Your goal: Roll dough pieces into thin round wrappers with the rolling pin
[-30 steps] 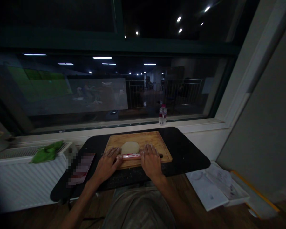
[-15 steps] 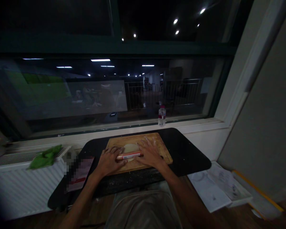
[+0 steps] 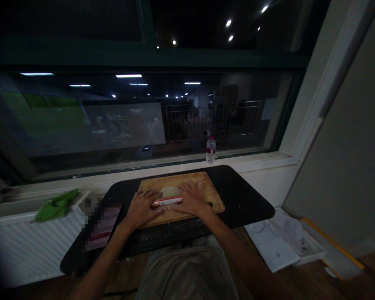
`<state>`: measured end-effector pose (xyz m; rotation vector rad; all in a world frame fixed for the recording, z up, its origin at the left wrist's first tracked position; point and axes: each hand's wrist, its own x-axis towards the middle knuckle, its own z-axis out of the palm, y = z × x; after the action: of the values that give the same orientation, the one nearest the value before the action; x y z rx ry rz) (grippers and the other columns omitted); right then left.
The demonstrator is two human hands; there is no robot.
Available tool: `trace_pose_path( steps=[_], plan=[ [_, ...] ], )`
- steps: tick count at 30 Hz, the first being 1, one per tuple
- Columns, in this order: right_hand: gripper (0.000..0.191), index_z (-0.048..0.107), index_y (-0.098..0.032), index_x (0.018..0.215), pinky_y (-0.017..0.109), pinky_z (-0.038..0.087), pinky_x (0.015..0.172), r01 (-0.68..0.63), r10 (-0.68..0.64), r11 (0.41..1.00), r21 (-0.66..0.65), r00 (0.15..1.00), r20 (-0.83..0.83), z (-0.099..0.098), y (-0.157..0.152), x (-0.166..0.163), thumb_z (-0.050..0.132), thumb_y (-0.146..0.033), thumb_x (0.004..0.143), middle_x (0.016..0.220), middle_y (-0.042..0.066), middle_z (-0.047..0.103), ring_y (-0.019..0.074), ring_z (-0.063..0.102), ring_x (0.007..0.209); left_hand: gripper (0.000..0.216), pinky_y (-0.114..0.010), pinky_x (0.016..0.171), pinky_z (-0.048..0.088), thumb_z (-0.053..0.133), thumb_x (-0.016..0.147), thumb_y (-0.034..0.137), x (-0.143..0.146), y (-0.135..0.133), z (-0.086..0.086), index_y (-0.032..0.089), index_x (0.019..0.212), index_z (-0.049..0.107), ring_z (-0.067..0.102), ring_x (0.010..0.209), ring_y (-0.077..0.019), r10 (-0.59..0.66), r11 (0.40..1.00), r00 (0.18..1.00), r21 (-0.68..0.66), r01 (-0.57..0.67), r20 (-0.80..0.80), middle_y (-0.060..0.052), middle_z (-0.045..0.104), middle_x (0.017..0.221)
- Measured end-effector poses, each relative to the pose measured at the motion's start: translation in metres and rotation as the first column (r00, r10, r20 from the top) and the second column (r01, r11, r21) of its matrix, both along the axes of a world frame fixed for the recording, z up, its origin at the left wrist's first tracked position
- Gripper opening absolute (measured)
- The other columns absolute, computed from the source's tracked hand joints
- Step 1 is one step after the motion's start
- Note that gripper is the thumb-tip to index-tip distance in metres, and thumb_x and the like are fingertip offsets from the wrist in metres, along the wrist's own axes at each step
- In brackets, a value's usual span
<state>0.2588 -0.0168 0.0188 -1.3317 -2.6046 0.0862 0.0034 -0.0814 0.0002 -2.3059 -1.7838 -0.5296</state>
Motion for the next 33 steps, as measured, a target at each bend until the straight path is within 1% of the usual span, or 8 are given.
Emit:
trace_pose_path(
  steps=[3, 8, 11, 14, 17, 22, 29, 33],
  plan=[
    [0.097, 0.057, -0.025, 0.160, 0.074, 0.001, 0.131, 0.008, -0.008, 1.000, 0.006, 1.000, -0.005, -0.002, 0.001, -0.002, 0.073, -0.082, 0.084, 0.166, 0.018, 0.054, 0.0459, 0.030, 0.162, 0.057, -0.053, 0.119, 0.042, 0.066, 0.096, 0.068, 0.001, 0.001, 0.001, 0.032, 0.139, 0.074, 0.062, 0.138, -0.0346, 0.018, 0.999, 1.000, -0.028, -0.018, 0.001, -0.007, 0.073, 0.147],
    [0.096, 0.061, -0.028, 0.157, 0.075, 0.004, 0.131, 0.006, -0.006, 1.000, 0.011, 1.000, -0.009, -0.004, 0.002, -0.005, 0.071, -0.088, 0.082, 0.162, 0.017, 0.058, 0.0463, 0.035, 0.159, 0.057, -0.052, 0.119, 0.043, 0.068, 0.094, 0.068, 0.002, 0.001, 0.003, 0.033, 0.139, 0.074, 0.063, 0.137, -0.0343, 0.029, 0.999, 1.000, -0.038, -0.029, 0.007, -0.007, 0.073, 0.147],
    [0.098, 0.062, -0.028, 0.156, 0.074, 0.007, 0.131, 0.024, -0.023, 1.000, 0.006, 1.000, -0.008, -0.004, 0.002, -0.007, 0.069, -0.091, 0.081, 0.161, 0.017, 0.058, 0.0464, 0.038, 0.157, 0.057, -0.051, 0.119, 0.043, 0.067, 0.095, 0.068, 0.003, 0.000, 0.004, 0.033, 0.139, 0.074, 0.063, 0.137, -0.0346, 0.043, 0.998, 0.999, -0.043, -0.043, -0.001, -0.007, 0.072, 0.148],
    [0.102, 0.062, -0.027, 0.156, 0.073, 0.009, 0.131, 0.033, -0.033, 0.999, 0.010, 0.999, -0.012, -0.002, 0.001, -0.008, 0.067, -0.094, 0.080, 0.159, 0.018, 0.060, 0.0466, 0.040, 0.155, 0.059, -0.053, 0.120, 0.042, 0.065, 0.095, 0.070, 0.005, 0.000, 0.006, 0.033, 0.141, 0.074, 0.061, 0.139, -0.0362, 0.065, 0.996, 0.998, -0.061, -0.065, -0.013, -0.008, 0.070, 0.150],
    [0.101, 0.062, -0.026, 0.156, 0.072, 0.012, 0.131, 0.038, -0.038, 0.999, 0.002, 0.999, -0.011, 0.000, -0.001, -0.009, 0.068, -0.093, 0.080, 0.159, 0.018, 0.059, 0.0461, 0.041, 0.154, 0.063, -0.056, 0.120, 0.041, 0.063, 0.095, 0.073, 0.007, 0.001, 0.009, 0.034, 0.143, 0.072, 0.059, 0.142, -0.0373, 0.084, 0.992, 0.996, -0.093, -0.086, -0.027, -0.008, 0.069, 0.152],
    [0.093, 0.065, -0.028, 0.153, 0.067, 0.022, 0.129, 0.040, -0.040, 0.999, -0.001, 0.999, -0.019, 0.002, -0.002, -0.009, 0.074, -0.086, 0.081, 0.155, 0.017, 0.062, 0.0443, 0.045, 0.151, 0.071, -0.062, 0.118, 0.041, 0.061, 0.093, 0.077, 0.010, 0.003, 0.012, 0.031, 0.147, 0.068, 0.055, 0.146, -0.0400, 0.126, 0.978, 0.991, -0.160, -0.131, -0.038, -0.013, 0.064, 0.157],
    [0.094, 0.059, -0.026, 0.159, 0.070, 0.017, 0.130, 0.020, -0.020, 0.999, -0.037, 1.000, -0.013, -0.003, 0.002, -0.006, 0.069, -0.084, 0.086, 0.163, 0.018, 0.056, 0.0453, 0.041, 0.155, 0.082, -0.068, 0.117, 0.040, 0.062, 0.087, 0.082, 0.017, 0.007, 0.013, 0.029, 0.150, 0.065, 0.049, 0.150, -0.0458, 0.196, 0.957, 0.979, -0.205, -0.204, -0.058, -0.018, 0.060, 0.160],
    [0.094, 0.056, -0.026, 0.162, 0.072, 0.017, 0.130, -0.001, 0.001, 0.999, -0.035, 1.000, -0.005, -0.002, 0.004, -0.005, 0.068, -0.082, 0.088, 0.166, 0.019, 0.053, 0.0456, 0.038, 0.158, 0.079, -0.065, 0.118, 0.039, 0.062, 0.090, 0.078, 0.017, 0.004, 0.012, 0.029, 0.152, 0.063, 0.051, 0.148, -0.0439, 0.167, 0.969, 0.985, -0.178, -0.173, -0.048, -0.018, 0.062, 0.157]
  ],
)
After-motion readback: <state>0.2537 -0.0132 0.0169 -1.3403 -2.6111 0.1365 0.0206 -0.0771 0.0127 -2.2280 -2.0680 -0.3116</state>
